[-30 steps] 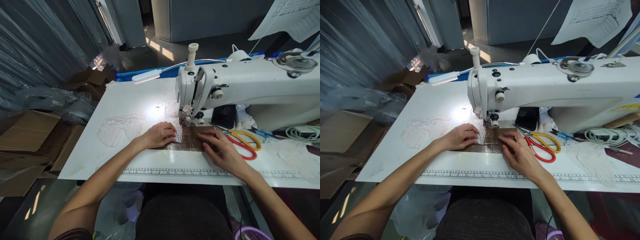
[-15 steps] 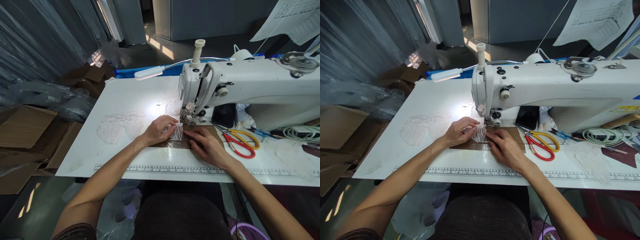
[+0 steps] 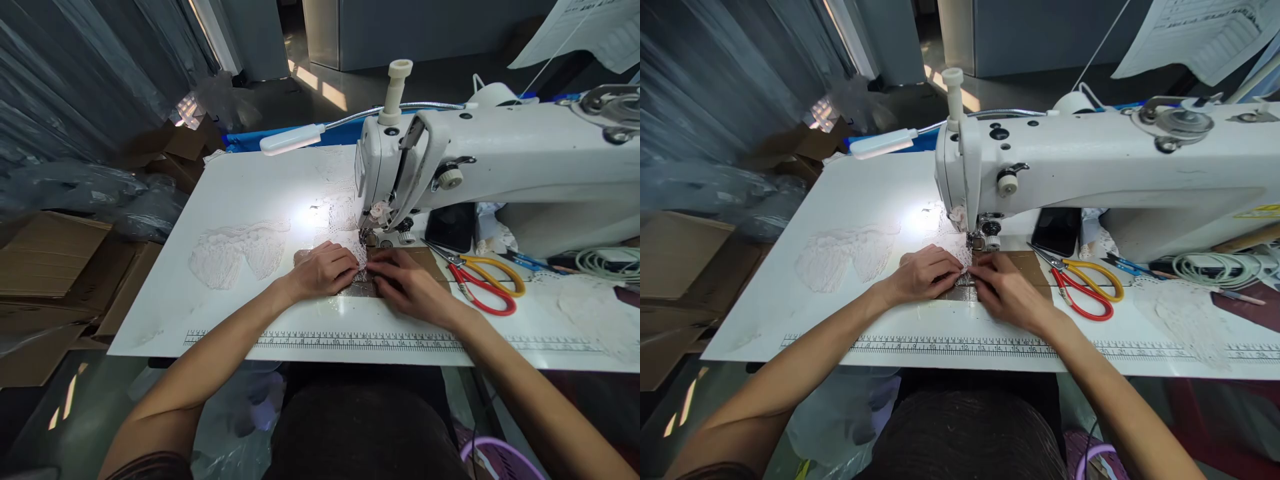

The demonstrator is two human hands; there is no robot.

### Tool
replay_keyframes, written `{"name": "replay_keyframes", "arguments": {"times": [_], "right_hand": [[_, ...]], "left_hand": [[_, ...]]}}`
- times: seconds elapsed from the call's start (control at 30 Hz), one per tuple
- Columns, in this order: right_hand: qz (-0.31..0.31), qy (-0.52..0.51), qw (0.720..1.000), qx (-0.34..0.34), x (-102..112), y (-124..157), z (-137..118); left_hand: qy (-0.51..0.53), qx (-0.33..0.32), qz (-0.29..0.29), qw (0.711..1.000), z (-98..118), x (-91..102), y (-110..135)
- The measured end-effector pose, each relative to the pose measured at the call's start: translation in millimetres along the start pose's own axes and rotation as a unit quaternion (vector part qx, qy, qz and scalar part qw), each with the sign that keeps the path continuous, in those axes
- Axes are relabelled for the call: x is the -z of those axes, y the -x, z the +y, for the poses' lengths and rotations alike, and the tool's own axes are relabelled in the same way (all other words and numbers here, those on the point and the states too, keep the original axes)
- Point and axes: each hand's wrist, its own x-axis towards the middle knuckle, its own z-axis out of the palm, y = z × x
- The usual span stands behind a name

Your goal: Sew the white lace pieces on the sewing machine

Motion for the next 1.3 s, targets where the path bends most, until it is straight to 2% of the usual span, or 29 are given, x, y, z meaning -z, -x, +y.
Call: {"name": "replay_keyframes", "arguments": {"times": [0.1,0.23,0.37,0.6,0.77,1.1,1.3], "right_hand": [[-0.008,0.002,1.000,-0.019,7,-11,14],[0.014,0.035,0.999,-0.026,2,-17,26],[0.039,0.033,0.999,0.015,-9,-12,27],[0.036,0.050,0.998,0.013,-10,-10,25],[0.041,0.055,0.998,0.014,-11,-10,25],[0.007,0.083,0.996,0.034,-4,-9,23],[0.009,0.086,0.996,0.031,-7,-8,24]], "left_hand": [[-0.028,-0.008,-0.017,0.999,0,-0.1,1],[-0.036,-0.012,-0.042,0.998,0,2.9,1],[-0.043,-0.013,-0.049,0.998,0,3.7,2],[-0.070,-0.029,-0.031,0.997,0,1.4,1],[-0.077,-0.044,-0.041,0.995,5,4.0,1],[-0.069,-0.043,-0.149,0.986,14,23.3,-5],[-0.060,-0.014,-0.162,0.985,15,22.6,-7]]}}
